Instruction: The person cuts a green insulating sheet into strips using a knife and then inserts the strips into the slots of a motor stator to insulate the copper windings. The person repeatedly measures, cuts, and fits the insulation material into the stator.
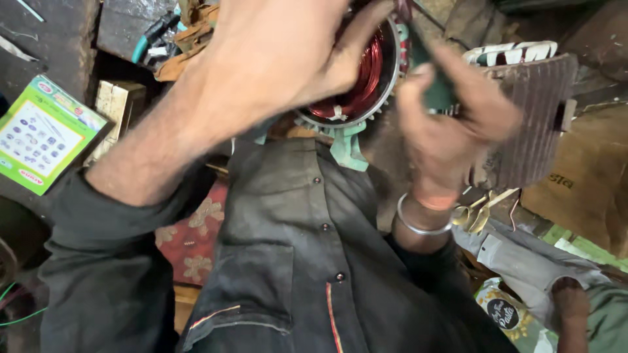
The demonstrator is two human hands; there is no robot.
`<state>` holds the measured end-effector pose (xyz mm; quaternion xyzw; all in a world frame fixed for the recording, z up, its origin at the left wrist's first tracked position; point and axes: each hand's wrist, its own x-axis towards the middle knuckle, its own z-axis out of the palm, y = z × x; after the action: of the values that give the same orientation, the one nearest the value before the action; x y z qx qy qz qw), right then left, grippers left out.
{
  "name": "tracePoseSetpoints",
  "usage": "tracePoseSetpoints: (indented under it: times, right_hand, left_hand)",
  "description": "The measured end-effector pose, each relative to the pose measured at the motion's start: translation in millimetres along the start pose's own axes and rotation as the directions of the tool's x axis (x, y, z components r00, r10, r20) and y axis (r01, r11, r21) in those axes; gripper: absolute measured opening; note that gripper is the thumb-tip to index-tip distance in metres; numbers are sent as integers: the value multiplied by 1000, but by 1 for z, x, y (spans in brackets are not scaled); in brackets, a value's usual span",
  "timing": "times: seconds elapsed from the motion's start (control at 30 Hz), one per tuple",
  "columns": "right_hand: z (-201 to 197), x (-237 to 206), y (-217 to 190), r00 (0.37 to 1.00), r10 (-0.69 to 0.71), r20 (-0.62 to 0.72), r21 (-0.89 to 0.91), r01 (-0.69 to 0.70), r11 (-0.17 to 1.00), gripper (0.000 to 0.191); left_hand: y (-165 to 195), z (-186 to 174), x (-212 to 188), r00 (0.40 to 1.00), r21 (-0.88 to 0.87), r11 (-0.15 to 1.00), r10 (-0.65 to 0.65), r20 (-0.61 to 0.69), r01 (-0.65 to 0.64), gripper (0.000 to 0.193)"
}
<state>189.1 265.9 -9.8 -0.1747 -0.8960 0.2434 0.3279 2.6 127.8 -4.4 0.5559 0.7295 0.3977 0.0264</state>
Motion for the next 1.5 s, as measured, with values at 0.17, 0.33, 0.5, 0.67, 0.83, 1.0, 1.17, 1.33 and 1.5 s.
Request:
tracePoseSetpoints:
  times: [0.17, 0.33, 0.5, 0.67, 0.83, 1.0, 1.17, 1.33, 1.5]
  right_hand:
    - [-35, 8, -6, 963, 217, 160, 277, -255, 926, 28]
    - [-16, -5, 3, 776, 292, 558, 687, -630, 363, 34]
    - [-15, -17, -3, 700, 194, 688, 600, -698, 392, 41]
    - [-30, -25, -18, 589, 84, 803, 462, -707, 535, 47]
    - [-30, -47, -33, 623, 176, 762, 371, -643, 670, 41]
    - [-37, -71, -19, 808, 272, 523, 457, -535, 711, 37]
    - [-53, -105, 30, 936, 336, 105, 480, -344, 807, 15]
    - [-113, -152, 93, 890, 254, -379, 34, -261, 965, 12]
    - [-209, -199, 160, 469, 484, -739, 27, -698, 716, 16]
  left_hand:
    - [24, -27, -22, 964, -709, 701, -234, -129, 75, 26]
    - [31, -19, -45, 922, -986, 109, -379, 76, 126, 53]
    - [61, 13, -76, 886, -872, 333, -415, 205, 358, 36]
    - [55, 12, -112, 856, -699, 505, -388, 341, 507, 15]
    - [72, 25, -127, 901, -601, 686, -407, 150, 410, 15]
    - [91, 16, -116, 656, -517, 469, -706, 267, 716, 14]
    - [124, 18, -117, 499, -639, 249, -831, 245, 727, 18]
    - [133, 42, -100, 533, -717, 217, -809, 248, 662, 15]
    - [125, 50, -90, 591, -640, 354, -783, 195, 682, 18]
